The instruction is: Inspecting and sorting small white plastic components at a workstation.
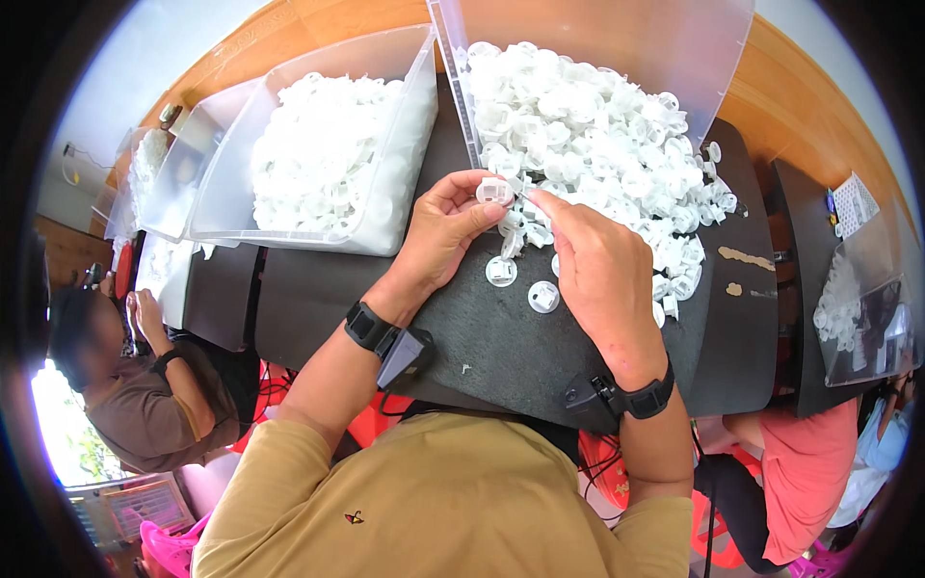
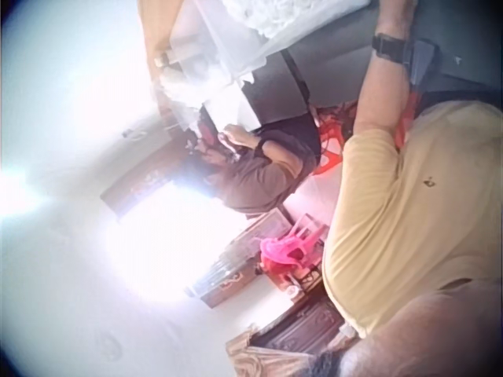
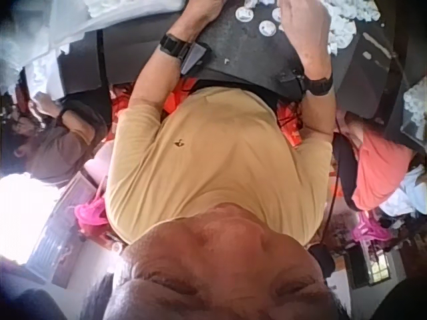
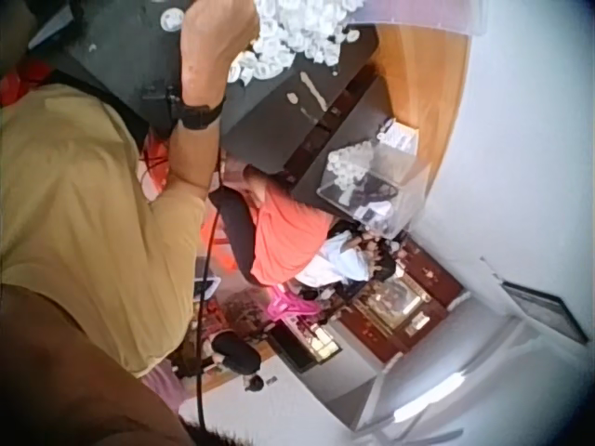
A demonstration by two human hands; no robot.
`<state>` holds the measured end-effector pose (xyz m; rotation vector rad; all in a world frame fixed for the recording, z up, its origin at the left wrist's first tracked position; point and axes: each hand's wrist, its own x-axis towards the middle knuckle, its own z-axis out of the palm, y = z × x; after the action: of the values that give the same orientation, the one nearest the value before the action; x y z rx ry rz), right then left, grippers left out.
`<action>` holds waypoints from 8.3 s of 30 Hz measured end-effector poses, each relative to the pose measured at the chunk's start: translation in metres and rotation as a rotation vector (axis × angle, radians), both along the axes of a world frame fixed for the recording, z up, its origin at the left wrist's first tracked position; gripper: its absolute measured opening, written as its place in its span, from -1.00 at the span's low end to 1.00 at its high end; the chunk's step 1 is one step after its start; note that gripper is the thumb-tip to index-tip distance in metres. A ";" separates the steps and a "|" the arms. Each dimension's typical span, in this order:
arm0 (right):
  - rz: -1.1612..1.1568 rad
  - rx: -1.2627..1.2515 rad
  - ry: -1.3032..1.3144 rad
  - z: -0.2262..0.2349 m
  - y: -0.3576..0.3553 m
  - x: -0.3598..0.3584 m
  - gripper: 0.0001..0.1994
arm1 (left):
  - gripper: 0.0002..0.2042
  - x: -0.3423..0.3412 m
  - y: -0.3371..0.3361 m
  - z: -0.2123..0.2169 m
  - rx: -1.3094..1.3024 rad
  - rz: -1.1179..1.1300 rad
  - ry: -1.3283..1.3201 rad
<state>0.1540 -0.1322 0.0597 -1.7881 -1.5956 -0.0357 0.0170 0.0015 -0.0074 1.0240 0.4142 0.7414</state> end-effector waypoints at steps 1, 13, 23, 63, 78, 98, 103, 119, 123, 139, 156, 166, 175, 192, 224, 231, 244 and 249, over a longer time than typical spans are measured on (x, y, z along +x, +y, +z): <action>0.003 -0.011 0.035 -0.001 0.001 -0.001 -0.69 | -0.66 0.000 0.000 0.001 -0.029 -0.017 -0.009; 0.071 0.031 0.591 -0.022 0.016 -0.004 -0.76 | -0.68 0.000 -0.004 0.000 -0.153 -0.227 -0.127; 0.100 0.008 0.631 -0.016 0.015 0.003 -0.88 | -0.71 0.000 -0.007 0.006 -0.131 -0.233 -0.058; 0.067 -0.070 0.140 -0.011 0.012 -0.010 -0.61 | -0.67 0.000 -0.001 0.000 -0.256 -0.078 -0.171; 0.028 -0.047 0.059 -0.009 0.011 -0.014 -0.64 | -0.65 0.001 -0.004 0.003 -0.166 -0.041 -0.102; -0.031 -0.062 0.023 -0.012 0.011 -0.015 -0.67 | -0.68 0.003 -0.004 0.002 -0.196 -0.063 -0.095; -0.035 -0.065 0.011 -0.011 0.012 -0.016 -0.68 | -0.67 0.002 -0.004 -0.001 -0.155 -0.064 -0.097; -0.040 -0.126 -0.138 -0.008 0.006 -0.013 -0.64 | -0.70 0.002 -0.006 0.000 -0.080 -0.039 -0.029; -0.001 -0.098 -0.147 -0.010 0.009 -0.008 -0.65 | -0.70 0.003 -0.005 -0.002 -0.082 -0.042 -0.033; -0.026 -0.024 -0.144 -0.013 0.011 -0.012 -0.64 | -0.69 0.003 -0.003 -0.002 -0.153 -0.034 -0.038; -0.045 -0.047 -0.158 -0.012 0.009 -0.013 -0.65 | -0.68 0.003 -0.003 -0.003 -0.154 -0.036 -0.055; -0.065 -0.159 -0.342 -0.001 0.001 -0.013 -0.58 | -0.71 0.002 -0.005 -0.002 -0.079 -0.063 -0.007; -0.052 -0.214 -0.424 0.003 -0.003 -0.010 -0.60 | -0.71 0.002 -0.007 0.000 0.067 -0.055 0.090; -0.058 -0.066 -0.254 -0.003 0.000 -0.009 -0.65 | -0.69 0.003 -0.005 0.001 -0.113 -0.051 -0.003; 0.107 -0.552 0.195 0.017 -0.014 0.016 -0.80 | -0.67 -0.081 -0.026 0.138 1.255 0.466 -0.066; 0.163 -0.571 -0.101 0.014 -0.017 -0.011 -0.76 | -0.54 -0.115 0.018 0.159 1.184 0.755 0.052; 0.139 -0.406 0.110 0.009 -0.017 0.002 -0.76 | -0.86 -0.081 -0.047 0.121 0.439 -0.391 0.025; 0.170 -0.260 0.857 0.030 -0.013 0.018 -0.66 | -0.64 -0.049 -0.042 0.102 0.680 -0.116 0.054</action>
<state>0.1724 -0.1453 0.0901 -1.5124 -1.1253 0.9273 -0.0316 -0.0410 0.0947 1.6927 0.1396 0.7670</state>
